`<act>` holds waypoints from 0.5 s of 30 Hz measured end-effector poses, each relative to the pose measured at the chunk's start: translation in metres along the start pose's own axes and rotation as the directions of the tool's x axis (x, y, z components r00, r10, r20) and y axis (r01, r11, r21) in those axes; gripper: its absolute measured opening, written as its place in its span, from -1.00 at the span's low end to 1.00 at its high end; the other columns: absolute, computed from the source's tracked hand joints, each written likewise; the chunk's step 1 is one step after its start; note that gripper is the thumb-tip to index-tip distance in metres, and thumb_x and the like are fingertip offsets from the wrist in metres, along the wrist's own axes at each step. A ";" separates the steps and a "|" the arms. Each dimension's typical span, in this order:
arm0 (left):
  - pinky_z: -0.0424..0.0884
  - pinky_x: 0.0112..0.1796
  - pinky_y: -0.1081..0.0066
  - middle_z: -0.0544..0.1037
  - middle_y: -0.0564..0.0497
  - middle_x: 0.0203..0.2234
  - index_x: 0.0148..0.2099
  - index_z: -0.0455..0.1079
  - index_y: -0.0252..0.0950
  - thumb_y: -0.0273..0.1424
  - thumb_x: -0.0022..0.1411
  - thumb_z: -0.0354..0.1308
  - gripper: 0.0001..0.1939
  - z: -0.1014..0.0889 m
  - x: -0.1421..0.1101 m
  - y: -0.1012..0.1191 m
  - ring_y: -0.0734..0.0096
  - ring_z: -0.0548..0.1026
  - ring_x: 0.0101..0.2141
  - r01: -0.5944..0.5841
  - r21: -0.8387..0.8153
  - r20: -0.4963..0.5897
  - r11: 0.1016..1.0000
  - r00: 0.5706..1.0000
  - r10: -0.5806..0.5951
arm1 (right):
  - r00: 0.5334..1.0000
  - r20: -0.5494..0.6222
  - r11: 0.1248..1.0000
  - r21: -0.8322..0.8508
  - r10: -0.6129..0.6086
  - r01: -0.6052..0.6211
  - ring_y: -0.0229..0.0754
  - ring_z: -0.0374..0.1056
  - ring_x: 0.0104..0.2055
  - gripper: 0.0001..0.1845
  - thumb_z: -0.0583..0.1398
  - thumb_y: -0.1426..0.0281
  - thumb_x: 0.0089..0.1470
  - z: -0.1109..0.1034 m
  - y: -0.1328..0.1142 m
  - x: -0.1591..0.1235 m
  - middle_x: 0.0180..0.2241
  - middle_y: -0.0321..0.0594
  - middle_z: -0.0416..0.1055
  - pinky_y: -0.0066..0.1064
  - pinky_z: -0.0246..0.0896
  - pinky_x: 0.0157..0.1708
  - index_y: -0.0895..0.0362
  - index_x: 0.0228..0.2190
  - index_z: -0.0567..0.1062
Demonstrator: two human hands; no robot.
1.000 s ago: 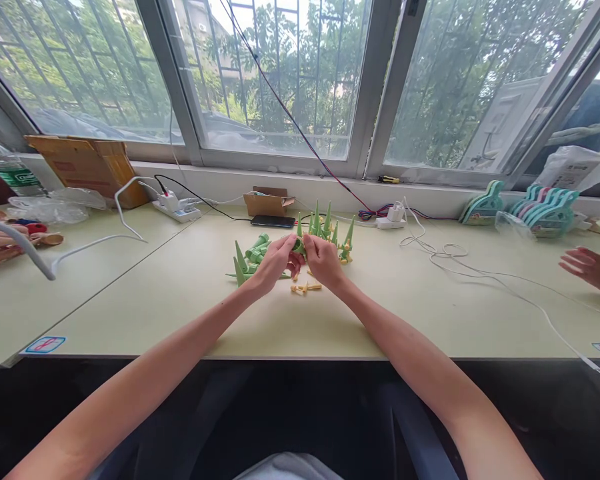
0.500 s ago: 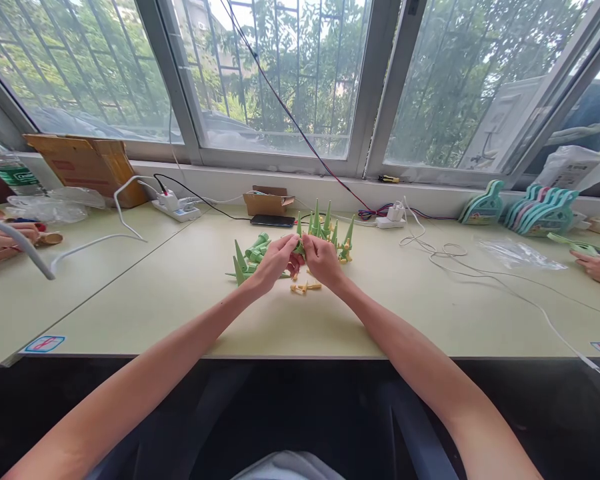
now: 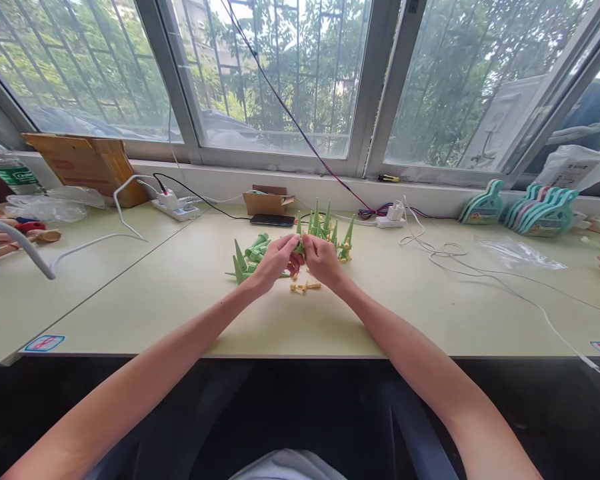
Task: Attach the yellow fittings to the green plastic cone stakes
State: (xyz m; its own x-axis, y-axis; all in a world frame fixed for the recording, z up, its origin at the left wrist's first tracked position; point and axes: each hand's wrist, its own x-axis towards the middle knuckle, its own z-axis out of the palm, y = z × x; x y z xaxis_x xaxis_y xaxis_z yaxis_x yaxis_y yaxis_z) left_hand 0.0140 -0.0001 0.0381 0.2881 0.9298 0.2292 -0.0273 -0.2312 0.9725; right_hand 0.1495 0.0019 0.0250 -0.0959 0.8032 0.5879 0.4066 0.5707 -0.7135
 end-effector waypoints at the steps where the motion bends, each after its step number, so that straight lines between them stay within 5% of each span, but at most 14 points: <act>1: 0.24 -0.70 0.54 0.38 0.10 -0.66 -0.29 0.31 -0.28 -0.14 0.32 0.02 -0.70 0.000 0.000 0.000 0.53 0.35 -0.70 -0.002 -0.002 0.001 1.000 1.000 0.002 | 1.000 0.001 1.000 0.000 0.001 -0.001 -0.28 0.14 -0.60 -0.36 -0.10 -0.13 0.23 0.000 0.000 0.000 -0.68 -0.30 0.23 -0.42 0.04 -0.54 0.09 -0.61 0.22; 15: 0.25 -0.70 0.51 0.37 0.10 -0.68 -0.32 0.25 -0.27 -0.17 0.35 -0.03 -0.70 0.001 0.000 0.002 0.52 0.33 -0.71 0.037 -0.049 -0.027 0.998 0.999 -0.038 | 1.000 0.019 1.000 -0.005 0.014 -0.014 -0.28 0.12 -0.60 -0.34 -0.13 -0.18 0.20 -0.001 -0.006 -0.001 -0.68 -0.31 0.19 -0.42 0.02 -0.55 0.09 -0.60 0.21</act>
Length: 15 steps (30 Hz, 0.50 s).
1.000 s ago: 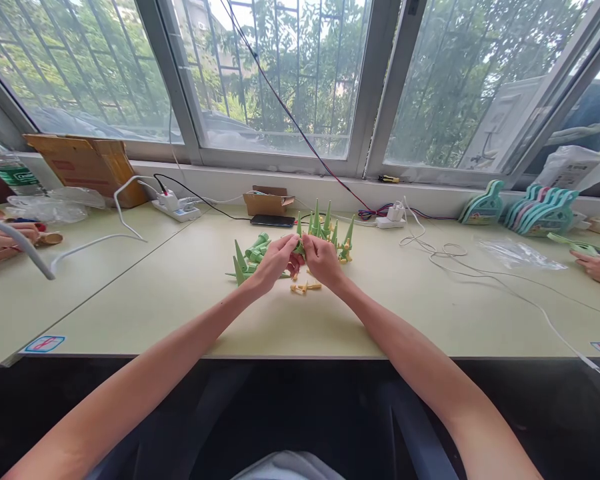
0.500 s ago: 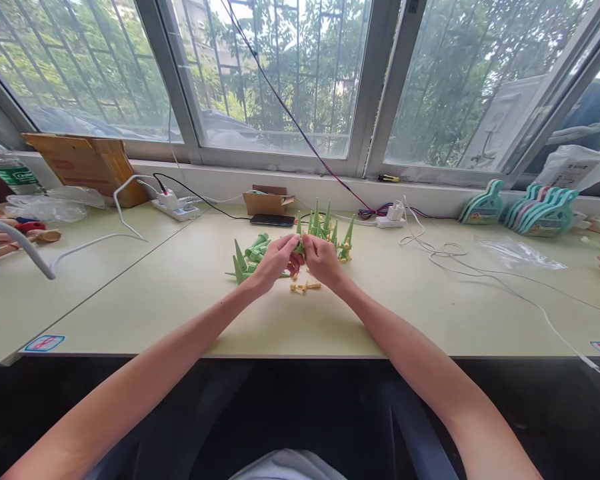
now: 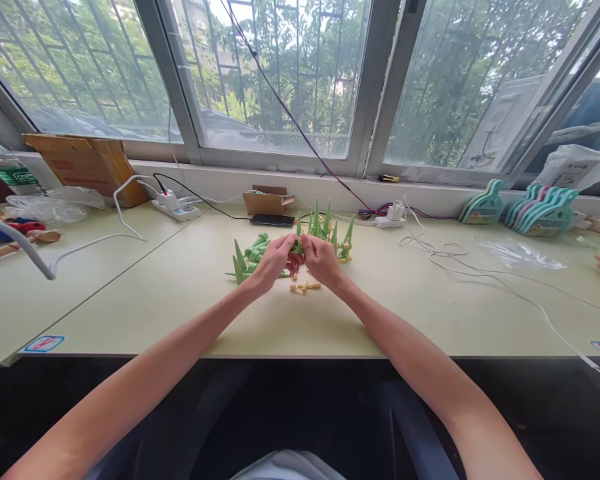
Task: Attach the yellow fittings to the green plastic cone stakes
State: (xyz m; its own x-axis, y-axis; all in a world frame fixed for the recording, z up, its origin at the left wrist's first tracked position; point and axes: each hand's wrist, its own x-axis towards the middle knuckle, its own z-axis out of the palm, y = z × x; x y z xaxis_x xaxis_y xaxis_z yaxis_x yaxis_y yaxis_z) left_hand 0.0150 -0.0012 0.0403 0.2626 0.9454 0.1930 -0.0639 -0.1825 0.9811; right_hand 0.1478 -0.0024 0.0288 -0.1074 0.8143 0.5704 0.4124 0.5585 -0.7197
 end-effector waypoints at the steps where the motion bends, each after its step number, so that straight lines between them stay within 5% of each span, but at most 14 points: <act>1: 0.25 -0.70 0.52 0.37 0.10 -0.68 -0.32 0.26 -0.27 -0.17 0.35 -0.02 -0.71 0.000 0.000 0.000 0.52 0.33 -0.71 -0.004 0.005 0.001 1.000 1.000 0.004 | 1.000 0.004 1.000 0.003 0.002 -0.002 -0.28 0.12 -0.60 -0.34 -0.13 -0.18 0.20 0.000 0.000 0.000 -0.68 -0.31 0.20 -0.42 0.03 -0.55 0.09 -0.60 0.21; 15: 0.25 -0.69 0.51 0.35 0.11 -0.67 -0.33 0.26 -0.26 -0.19 0.33 -0.03 -0.72 -0.002 0.000 -0.001 0.51 0.33 -0.69 -0.034 0.034 0.025 0.999 0.999 0.033 | 1.000 0.008 1.000 0.008 -0.009 0.009 -0.29 0.16 -0.59 -0.37 -0.10 -0.14 0.22 0.000 0.003 0.000 -0.65 -0.30 0.25 -0.44 0.05 -0.53 0.10 -0.58 0.24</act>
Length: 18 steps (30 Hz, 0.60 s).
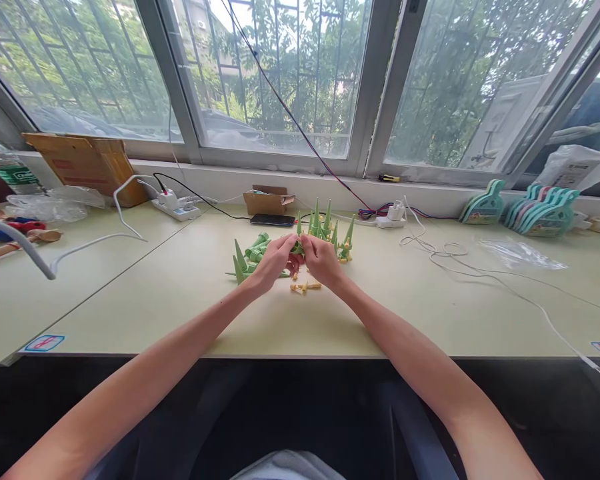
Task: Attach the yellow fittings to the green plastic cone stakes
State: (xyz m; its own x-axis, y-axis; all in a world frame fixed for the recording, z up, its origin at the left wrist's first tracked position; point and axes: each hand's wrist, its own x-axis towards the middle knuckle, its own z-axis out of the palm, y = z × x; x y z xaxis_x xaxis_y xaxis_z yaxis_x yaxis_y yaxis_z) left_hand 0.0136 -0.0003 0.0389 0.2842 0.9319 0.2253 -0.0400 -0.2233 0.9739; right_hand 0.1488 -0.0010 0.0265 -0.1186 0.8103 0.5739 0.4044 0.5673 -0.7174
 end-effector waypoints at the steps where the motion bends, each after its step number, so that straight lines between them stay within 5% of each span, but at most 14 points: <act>1: 0.25 -0.69 0.52 0.34 0.10 -0.67 -0.33 0.27 -0.26 -0.18 0.33 -0.03 -0.72 0.000 0.000 0.000 0.51 0.33 -0.69 -0.003 0.007 0.002 1.000 1.000 0.003 | 1.000 0.000 1.000 -0.004 0.002 -0.002 -0.29 0.16 -0.59 -0.37 -0.10 -0.14 0.22 0.000 0.000 0.000 -0.65 -0.30 0.25 -0.44 0.05 -0.53 0.10 -0.58 0.24; 18: 0.24 -0.68 0.55 0.37 0.08 -0.64 -0.28 0.33 -0.27 -0.16 0.33 -0.02 -0.70 0.000 -0.001 0.000 0.54 0.34 -0.67 -0.020 0.059 0.005 0.998 1.000 0.020 | 1.000 0.007 1.000 -0.010 0.004 -0.004 -0.28 0.16 -0.58 -0.38 -0.09 -0.12 0.23 0.000 0.000 0.000 -0.67 -0.30 0.24 -0.44 0.05 -0.53 0.09 -0.60 0.22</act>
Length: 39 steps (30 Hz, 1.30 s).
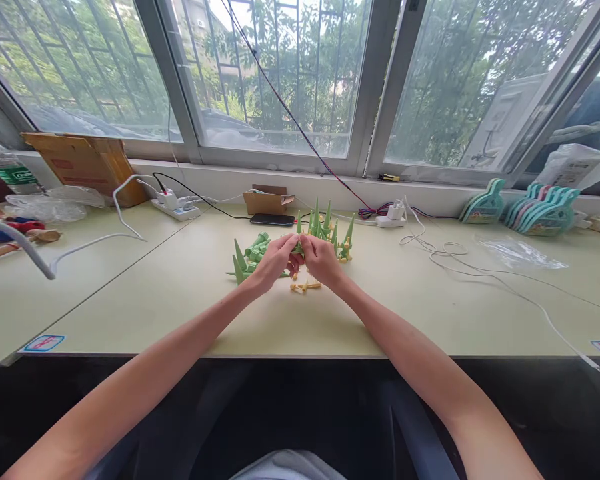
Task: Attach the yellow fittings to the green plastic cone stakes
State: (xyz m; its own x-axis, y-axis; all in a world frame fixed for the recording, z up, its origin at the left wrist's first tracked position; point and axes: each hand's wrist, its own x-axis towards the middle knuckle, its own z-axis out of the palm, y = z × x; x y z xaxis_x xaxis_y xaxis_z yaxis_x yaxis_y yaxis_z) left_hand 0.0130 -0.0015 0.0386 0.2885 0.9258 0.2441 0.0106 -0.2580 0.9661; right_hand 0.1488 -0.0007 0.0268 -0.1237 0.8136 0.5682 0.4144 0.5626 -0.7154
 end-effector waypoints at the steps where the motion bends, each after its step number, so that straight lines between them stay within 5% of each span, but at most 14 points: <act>1: 0.25 -0.68 0.54 0.36 0.08 -0.64 -0.28 0.33 -0.27 -0.15 0.33 -0.03 -0.70 0.000 0.000 -0.001 0.54 0.35 -0.67 -0.003 0.000 0.000 1.000 1.000 0.003 | 1.000 -0.002 1.000 -0.002 -0.001 0.001 -0.28 0.15 -0.58 -0.38 -0.09 -0.11 0.23 0.000 0.000 0.000 -0.67 -0.31 0.23 -0.44 0.05 -0.53 0.09 -0.60 0.22; 39: 0.26 -0.68 0.53 0.37 0.08 -0.64 -0.32 0.30 -0.27 -0.14 0.32 0.00 -0.69 0.001 -0.002 0.002 0.53 0.35 -0.68 0.008 0.012 -0.002 1.000 1.000 -0.008 | 1.000 0.027 1.000 0.002 0.009 -0.009 -0.26 0.21 -0.55 -0.36 -0.11 -0.15 0.22 0.000 -0.001 0.001 -0.64 -0.28 0.27 -0.43 0.08 -0.53 0.09 -0.59 0.23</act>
State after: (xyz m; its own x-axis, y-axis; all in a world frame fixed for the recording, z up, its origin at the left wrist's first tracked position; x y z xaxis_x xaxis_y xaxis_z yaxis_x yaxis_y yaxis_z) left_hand 0.0129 -0.0042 0.0404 0.2870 0.9283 0.2364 0.0244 -0.2538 0.9669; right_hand 0.1486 -0.0008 0.0280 -0.1440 0.8222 0.5506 0.4136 0.5555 -0.7213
